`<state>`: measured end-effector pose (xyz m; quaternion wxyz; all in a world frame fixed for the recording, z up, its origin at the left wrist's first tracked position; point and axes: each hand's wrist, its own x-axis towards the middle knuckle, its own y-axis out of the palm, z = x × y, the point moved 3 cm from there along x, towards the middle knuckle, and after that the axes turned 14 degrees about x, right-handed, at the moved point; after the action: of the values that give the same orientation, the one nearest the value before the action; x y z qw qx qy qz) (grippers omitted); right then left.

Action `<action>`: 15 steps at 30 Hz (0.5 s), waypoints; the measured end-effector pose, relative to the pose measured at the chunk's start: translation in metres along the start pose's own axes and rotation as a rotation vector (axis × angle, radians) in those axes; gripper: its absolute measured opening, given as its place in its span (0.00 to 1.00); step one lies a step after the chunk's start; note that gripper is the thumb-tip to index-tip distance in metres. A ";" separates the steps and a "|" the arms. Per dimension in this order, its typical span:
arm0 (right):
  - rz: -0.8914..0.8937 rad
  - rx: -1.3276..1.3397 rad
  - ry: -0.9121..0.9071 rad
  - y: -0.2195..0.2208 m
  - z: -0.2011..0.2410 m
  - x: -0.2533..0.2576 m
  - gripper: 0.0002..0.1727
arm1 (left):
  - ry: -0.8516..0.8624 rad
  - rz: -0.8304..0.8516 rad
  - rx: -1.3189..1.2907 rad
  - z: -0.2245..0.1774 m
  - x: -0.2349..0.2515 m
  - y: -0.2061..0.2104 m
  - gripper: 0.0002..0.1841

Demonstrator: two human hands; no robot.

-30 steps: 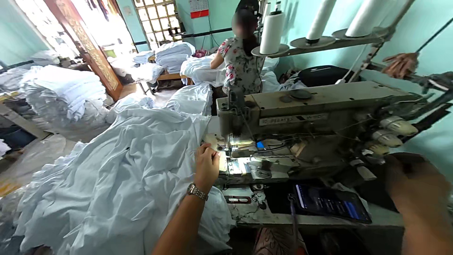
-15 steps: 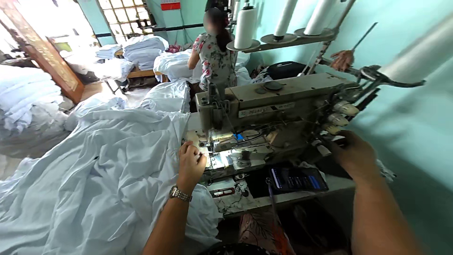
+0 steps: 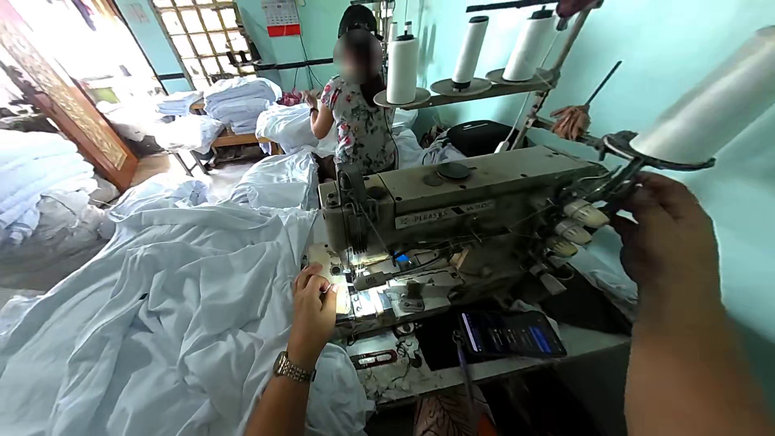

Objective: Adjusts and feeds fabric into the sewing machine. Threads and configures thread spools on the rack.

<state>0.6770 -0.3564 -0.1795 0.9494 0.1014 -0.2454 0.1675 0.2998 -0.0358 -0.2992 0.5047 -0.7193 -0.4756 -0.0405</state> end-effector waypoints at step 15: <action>0.240 -0.292 0.101 0.037 0.015 0.075 0.18 | -0.042 -0.010 0.034 -0.005 -0.002 -0.001 0.07</action>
<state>0.7186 -0.3061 -0.1255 0.9383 -0.0761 -0.2296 0.2472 0.3000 -0.0411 -0.2971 0.5068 -0.7089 -0.4901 -0.0198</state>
